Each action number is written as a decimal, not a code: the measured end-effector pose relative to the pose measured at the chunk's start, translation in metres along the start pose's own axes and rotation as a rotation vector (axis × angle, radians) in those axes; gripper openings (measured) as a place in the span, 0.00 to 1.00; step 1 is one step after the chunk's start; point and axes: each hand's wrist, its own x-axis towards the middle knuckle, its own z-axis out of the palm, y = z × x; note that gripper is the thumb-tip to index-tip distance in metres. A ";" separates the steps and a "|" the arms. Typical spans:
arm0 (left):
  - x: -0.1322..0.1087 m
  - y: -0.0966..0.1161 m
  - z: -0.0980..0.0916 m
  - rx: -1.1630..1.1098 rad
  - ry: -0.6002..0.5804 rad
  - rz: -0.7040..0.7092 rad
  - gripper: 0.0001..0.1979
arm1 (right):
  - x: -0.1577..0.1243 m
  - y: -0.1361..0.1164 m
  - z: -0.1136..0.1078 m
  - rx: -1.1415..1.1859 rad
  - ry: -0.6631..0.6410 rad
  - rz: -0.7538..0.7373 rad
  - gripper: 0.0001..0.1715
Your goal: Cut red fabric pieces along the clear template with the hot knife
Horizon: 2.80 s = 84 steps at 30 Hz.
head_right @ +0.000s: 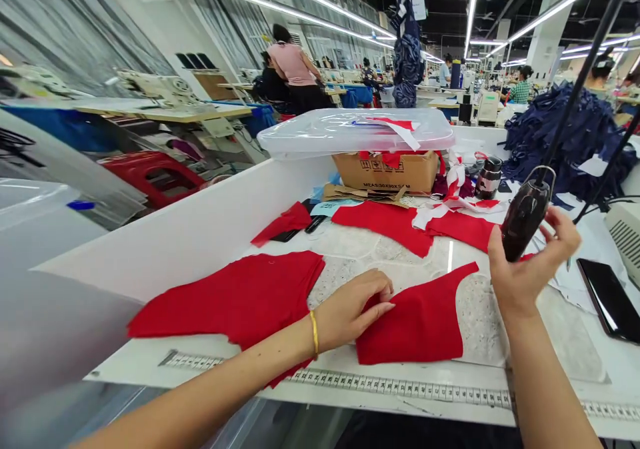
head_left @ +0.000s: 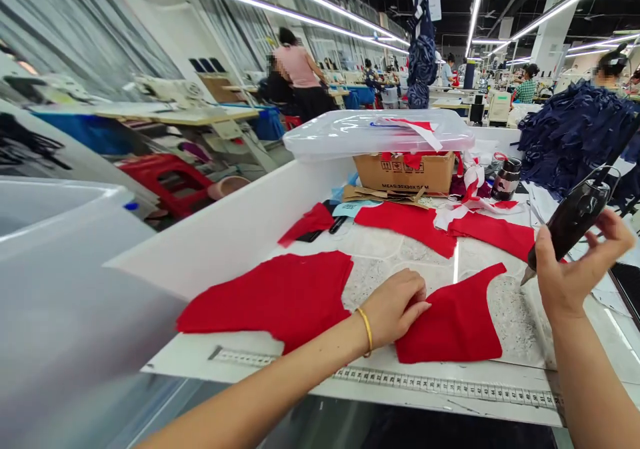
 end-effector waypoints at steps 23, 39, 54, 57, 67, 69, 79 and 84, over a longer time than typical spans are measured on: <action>-0.121 0.003 -0.052 -0.068 -0.011 -0.192 0.06 | -0.079 -0.074 0.057 -0.365 -1.519 -0.154 0.11; -0.163 -0.117 -0.132 0.958 0.540 -0.270 0.16 | -0.102 -0.160 0.057 0.433 -0.830 -0.481 0.08; -0.183 -0.136 -0.104 0.884 0.407 -0.378 0.16 | -0.119 -0.082 0.000 0.383 -1.231 -0.366 0.08; -0.165 -0.125 -0.109 0.865 0.399 -0.329 0.18 | -0.110 -0.061 -0.013 0.368 -1.187 -0.270 0.09; 0.008 -0.051 -0.035 0.742 0.086 0.055 0.09 | -0.104 -0.044 -0.028 0.306 -1.037 -0.132 0.12; 0.049 -0.039 -0.015 0.732 0.046 0.092 0.07 | -0.109 -0.044 -0.029 0.296 -1.024 -0.171 0.11; 0.175 -0.036 0.016 0.737 0.013 0.064 0.10 | -0.114 -0.045 -0.035 0.263 -0.975 -0.278 0.11; 0.182 -0.041 0.017 0.757 0.005 0.082 0.10 | -0.111 -0.048 -0.038 0.251 -0.940 -0.292 0.11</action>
